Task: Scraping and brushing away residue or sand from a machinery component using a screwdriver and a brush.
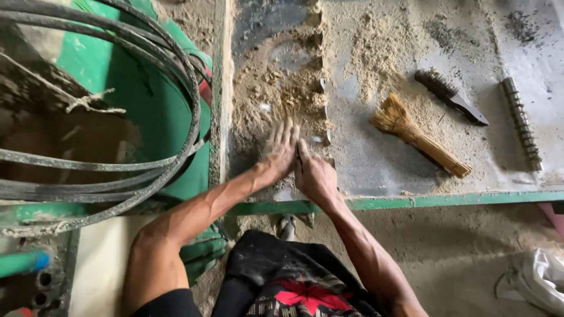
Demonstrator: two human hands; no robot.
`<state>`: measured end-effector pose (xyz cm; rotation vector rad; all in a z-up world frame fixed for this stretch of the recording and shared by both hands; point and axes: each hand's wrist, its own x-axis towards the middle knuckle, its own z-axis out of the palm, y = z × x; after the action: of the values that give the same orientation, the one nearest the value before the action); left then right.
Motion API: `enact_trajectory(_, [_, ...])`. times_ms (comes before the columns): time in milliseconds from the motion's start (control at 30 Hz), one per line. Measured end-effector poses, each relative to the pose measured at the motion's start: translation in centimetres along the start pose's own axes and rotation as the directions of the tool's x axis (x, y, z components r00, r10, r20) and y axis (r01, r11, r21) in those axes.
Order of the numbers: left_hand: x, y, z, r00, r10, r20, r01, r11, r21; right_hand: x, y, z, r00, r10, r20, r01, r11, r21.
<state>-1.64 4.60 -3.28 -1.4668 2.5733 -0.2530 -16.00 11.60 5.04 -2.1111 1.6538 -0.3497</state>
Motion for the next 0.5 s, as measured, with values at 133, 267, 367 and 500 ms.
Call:
enact_trajectory(133, [3.0,-1.8,0.1,0.999,-0.028,0.027,0.030,0.996,-0.080,3.7,1.8,1.1,0.997,-0.039,-0.067,0.040,0.999,0.014])
enact_trajectory(267, [5.7,-2.4,4.5,0.994,-0.086,-0.062,0.086,0.996,0.009,5.5,3.2,1.9,0.971,-0.128,-0.201,0.126,0.992,-0.024])
enact_trajectory(367, [5.4,-2.4,4.6,0.993,-0.080,-0.091,0.083,0.996,0.022,4.8,2.2,0.7,0.981,-0.099,-0.167,0.104,0.994,0.021])
enact_trajectory(500, [-0.7,-0.6,-6.0,0.997,-0.052,0.065,0.066,0.970,-0.235,0.6,2.8,2.2,0.970,-0.115,-0.212,0.107,0.993,-0.049])
